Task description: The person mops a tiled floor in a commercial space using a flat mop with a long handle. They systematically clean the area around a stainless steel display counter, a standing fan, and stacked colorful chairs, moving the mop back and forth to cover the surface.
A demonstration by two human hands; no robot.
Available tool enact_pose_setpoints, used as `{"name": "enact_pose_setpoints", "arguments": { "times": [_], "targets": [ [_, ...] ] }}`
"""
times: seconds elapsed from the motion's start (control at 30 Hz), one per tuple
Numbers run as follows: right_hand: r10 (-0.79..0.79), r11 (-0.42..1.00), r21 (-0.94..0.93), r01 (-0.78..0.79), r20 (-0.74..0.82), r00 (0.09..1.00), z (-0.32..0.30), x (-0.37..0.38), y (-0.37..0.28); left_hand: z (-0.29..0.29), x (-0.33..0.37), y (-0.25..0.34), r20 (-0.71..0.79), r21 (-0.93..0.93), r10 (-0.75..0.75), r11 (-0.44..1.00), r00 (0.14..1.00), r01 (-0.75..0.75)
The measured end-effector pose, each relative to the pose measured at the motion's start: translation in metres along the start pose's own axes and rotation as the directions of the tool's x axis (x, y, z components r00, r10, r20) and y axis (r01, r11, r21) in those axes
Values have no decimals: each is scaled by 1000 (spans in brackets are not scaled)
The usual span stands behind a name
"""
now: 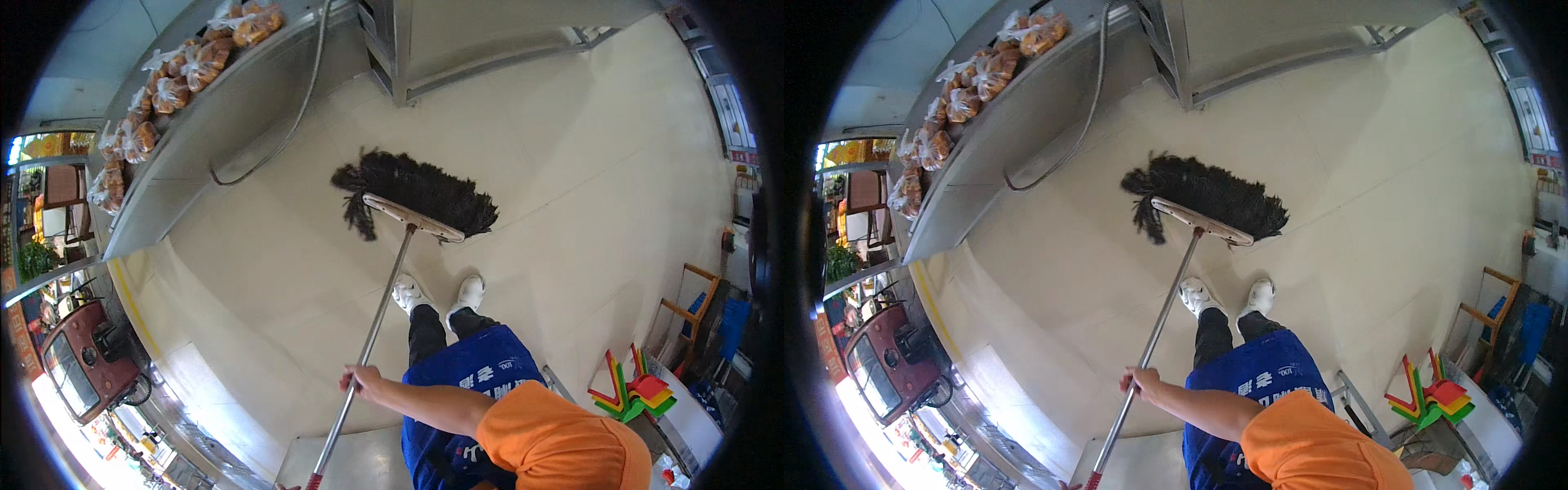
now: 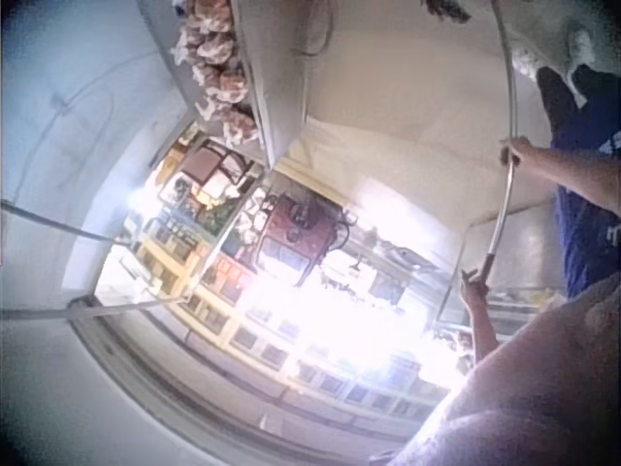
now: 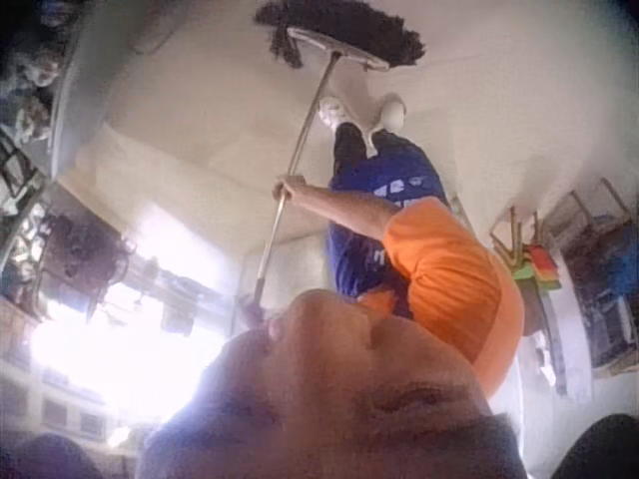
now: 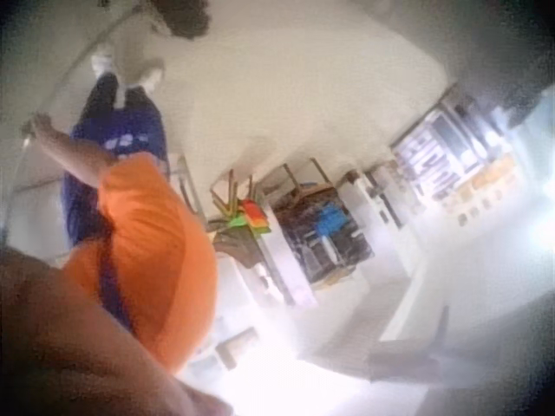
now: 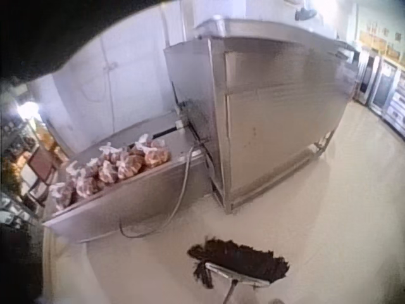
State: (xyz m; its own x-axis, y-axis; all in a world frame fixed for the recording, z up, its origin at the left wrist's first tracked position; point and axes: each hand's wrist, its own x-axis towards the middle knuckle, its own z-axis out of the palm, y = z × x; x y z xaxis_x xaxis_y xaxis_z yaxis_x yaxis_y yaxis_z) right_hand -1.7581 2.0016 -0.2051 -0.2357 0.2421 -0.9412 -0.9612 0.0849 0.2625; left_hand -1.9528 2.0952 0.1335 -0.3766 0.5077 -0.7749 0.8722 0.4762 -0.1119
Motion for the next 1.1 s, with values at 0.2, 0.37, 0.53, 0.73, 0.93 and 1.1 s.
{"name": "enact_pose_setpoints", "arguments": {
  "times": [0.2, 0.37, 0.53, 0.73, 0.93, 1.1],
  "targets": [
    [-22, 992, 126, -7, 225, 974, -17, 33, -58, 7, 91, -20, 34, 533, 620, 652, 784, -539],
    [-295, 928, 262, 265, 82, 952, -93, -1, -186, 143, 16, 67, 322, -165, 183, 977, 929, -135],
    [-735, 650, 32, 759, -230, 638, -215, -58, -346, 322, -134, 152, 783, -241, 206, 970, 587, -19],
    [-876, 465, -490, 738, -378, 301, -347, -134, -504, 495, -220, 202, 959, -145, 119, 986, 257, 85],
    [-861, 507, -785, 356, -477, 175, -417, -141, -515, 550, -212, 201, 974, -29, 37, 999, 222, -39],
    [-813, 582, -712, 393, -513, 274, -434, -93, -442, 496, -163, 156, 951, 35, -34, 999, 308, 4]
  ]
}}
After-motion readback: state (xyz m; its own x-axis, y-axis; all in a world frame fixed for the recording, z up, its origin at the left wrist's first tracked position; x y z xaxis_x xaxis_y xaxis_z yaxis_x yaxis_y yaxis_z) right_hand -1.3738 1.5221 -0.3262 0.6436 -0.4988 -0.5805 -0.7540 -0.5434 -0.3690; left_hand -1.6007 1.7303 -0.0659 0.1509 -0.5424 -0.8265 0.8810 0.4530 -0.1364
